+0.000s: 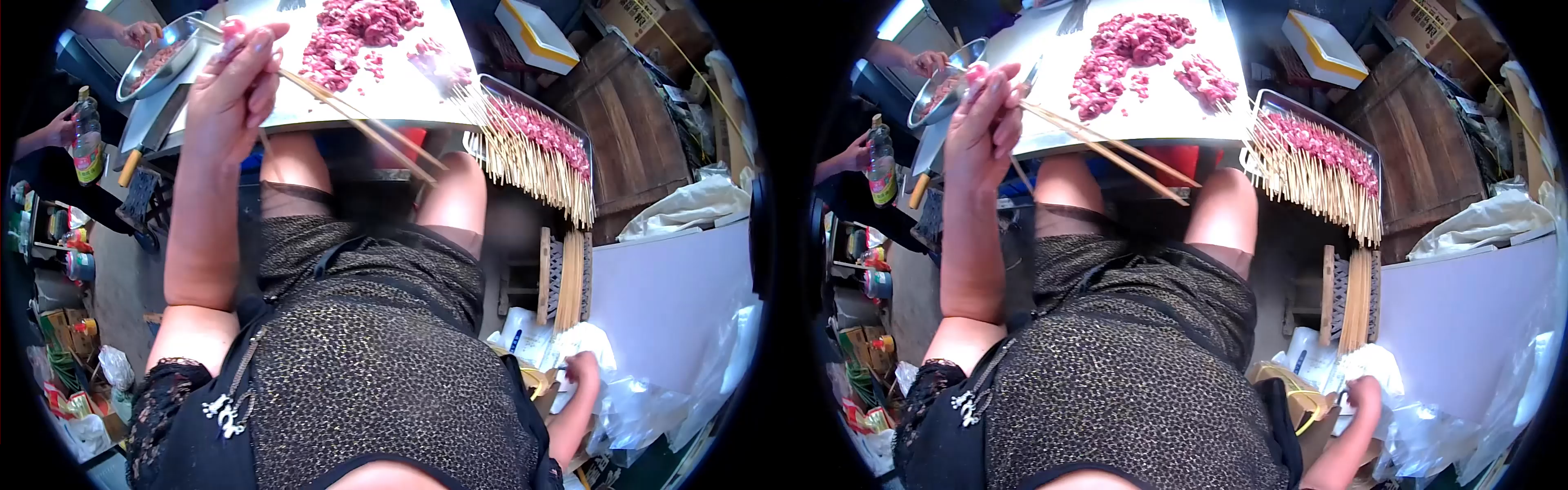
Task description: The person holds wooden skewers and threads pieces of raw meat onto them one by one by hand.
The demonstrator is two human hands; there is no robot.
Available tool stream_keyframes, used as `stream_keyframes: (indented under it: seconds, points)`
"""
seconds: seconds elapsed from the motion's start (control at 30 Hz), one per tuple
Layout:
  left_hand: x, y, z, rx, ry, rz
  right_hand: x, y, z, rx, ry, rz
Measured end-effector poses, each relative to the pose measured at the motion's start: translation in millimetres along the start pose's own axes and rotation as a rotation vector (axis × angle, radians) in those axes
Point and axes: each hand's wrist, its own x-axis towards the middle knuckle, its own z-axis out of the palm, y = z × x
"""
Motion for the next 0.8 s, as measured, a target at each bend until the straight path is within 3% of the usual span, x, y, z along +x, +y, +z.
stream_keyframes:
  seconds: [0.03,0.07,0.13,0.2,0.3,0.4,0.47,0.5,0.57,0.63,0.67,0.7,0.8]
  points:
    - [5.0,-9.7,6.2,-0.04,0.027,0.005,-19.6,-23.7,-22.4,0.09,-0.039,-0.073]
    - [13.1,-19.9,12.6,-0.097,-0.017,-0.002,-22.7,-35.7,-35.4,0.198,0.018,-0.334]
    - [21.8,-8.4,8.2,-0.189,-0.098,-0.059,-132.9,-157.5,-37.6,0.63,0.183,-0.819]
    - [24.6,-28.7,21.7,-0.231,-0.136,-0.112,-197.6,-233.3,-48.6,0.556,0.481,-1.298]
    - [20.7,-50.2,36.9,-0.262,-0.142,-0.178,-248.4,-330.7,-34.1,0.403,0.724,-1.586]
    - [6.3,-54.7,40.3,-0.327,-0.133,-0.275,-248.4,-401.8,1.2,0.097,1.082,-1.518]
    - [-0.4,-57.9,36.5,-0.347,-0.073,-0.333,-209.1,-431.4,27.7,0.215,0.693,-1.49]
    - [-4.7,-55.2,33.6,-0.257,-0.112,-0.333,-210.8,-432.9,29.2,0.336,0.382,-1.471]
    - [-7.2,-58.2,25.7,-0.28,-0.139,-0.292,-201.5,-430.4,46.4,0.733,-0.064,-1.321]
    - [-2.5,-63.8,11.4,-0.56,-0.101,-0.287,-198.5,-423.9,61.2,0.876,-0.146,-1.299]
    - [1.6,-65.6,4.6,-0.654,-0.088,-0.325,-197.7,-422.5,71.4,0.976,-0.33,-1.196]
    - [5.1,-71.2,1.2,-0.65,-0.077,-0.319,-198.9,-423.8,81.4,1.01,-0.4,-1.264]
    - [10.4,-87.9,-7.6,-0.759,-0.042,-0.311,-206.4,-416.5,89.6,1.124,-0.759,-1.124]
